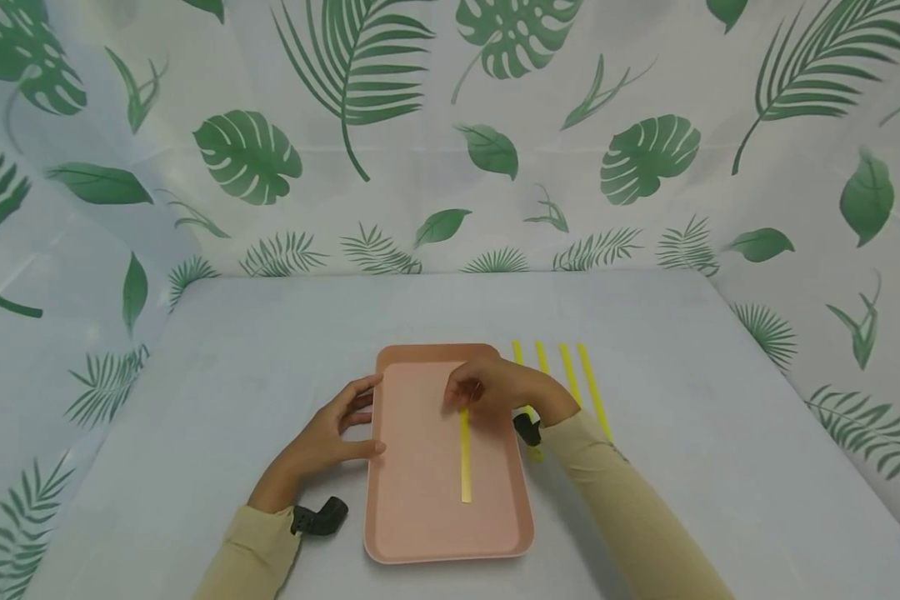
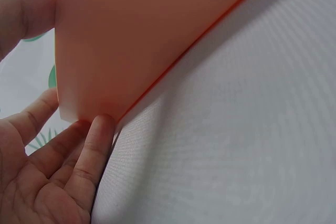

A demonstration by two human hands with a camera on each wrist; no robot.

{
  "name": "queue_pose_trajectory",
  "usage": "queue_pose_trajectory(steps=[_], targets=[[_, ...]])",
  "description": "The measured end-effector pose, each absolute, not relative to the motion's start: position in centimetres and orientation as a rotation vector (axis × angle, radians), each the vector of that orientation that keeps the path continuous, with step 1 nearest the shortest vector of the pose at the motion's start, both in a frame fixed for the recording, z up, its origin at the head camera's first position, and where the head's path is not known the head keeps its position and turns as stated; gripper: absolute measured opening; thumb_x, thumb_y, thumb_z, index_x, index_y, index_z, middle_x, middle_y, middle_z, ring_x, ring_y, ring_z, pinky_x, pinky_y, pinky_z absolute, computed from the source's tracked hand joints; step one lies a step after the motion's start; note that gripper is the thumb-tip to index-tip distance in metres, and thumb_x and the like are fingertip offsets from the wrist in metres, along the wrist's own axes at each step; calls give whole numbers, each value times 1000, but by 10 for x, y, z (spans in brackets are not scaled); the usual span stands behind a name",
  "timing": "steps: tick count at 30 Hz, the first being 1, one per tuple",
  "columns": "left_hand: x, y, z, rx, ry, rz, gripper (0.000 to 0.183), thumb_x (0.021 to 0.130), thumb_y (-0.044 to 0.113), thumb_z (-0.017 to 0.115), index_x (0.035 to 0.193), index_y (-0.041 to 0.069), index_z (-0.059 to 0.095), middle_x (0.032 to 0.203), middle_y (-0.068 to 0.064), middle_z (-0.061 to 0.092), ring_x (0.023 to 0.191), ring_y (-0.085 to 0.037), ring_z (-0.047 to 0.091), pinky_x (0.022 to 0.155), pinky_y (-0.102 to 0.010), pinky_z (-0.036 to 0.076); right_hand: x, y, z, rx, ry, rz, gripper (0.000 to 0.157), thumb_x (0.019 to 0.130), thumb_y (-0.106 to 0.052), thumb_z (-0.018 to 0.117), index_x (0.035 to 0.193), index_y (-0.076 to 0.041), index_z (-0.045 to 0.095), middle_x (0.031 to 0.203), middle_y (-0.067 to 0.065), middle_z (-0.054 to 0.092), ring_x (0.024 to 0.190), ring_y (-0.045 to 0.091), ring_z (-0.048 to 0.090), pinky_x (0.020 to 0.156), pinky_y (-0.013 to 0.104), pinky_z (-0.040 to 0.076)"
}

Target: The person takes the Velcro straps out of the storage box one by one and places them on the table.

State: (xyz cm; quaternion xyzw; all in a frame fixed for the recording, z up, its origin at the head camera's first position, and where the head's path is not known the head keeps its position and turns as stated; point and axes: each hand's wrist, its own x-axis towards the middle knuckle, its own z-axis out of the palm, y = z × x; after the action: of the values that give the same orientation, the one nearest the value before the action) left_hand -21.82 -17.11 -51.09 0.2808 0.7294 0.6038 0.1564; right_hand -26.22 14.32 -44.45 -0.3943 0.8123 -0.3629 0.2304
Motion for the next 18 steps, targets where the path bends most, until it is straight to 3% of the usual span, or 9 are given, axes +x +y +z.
queue_pose_trajectory(steps=[11, 18], targets=[[-218, -172, -510, 811, 2081, 1739, 90, 83, 13, 80, 156, 7, 28, 153, -21, 36, 132, -39, 47, 107, -32, 45, -260, 136, -450, -1071, 2333, -876, 48, 64, 27, 46, 90, -4, 72, 86, 4, 69, 78, 13, 60, 72, 24, 54], [-218, -171, -509, 817, 2081, 1742, 90, 83, 13, 80, 156, 5, 28, 154, -22, 36, 133, -40, 46, 108, -36, 45, -257, 131, -452, -1069, 2474, -796, 35, 67, 23, 61, 79, -9, 70, 79, -4, 66, 71, 6, 51, 65, 17, 45]])
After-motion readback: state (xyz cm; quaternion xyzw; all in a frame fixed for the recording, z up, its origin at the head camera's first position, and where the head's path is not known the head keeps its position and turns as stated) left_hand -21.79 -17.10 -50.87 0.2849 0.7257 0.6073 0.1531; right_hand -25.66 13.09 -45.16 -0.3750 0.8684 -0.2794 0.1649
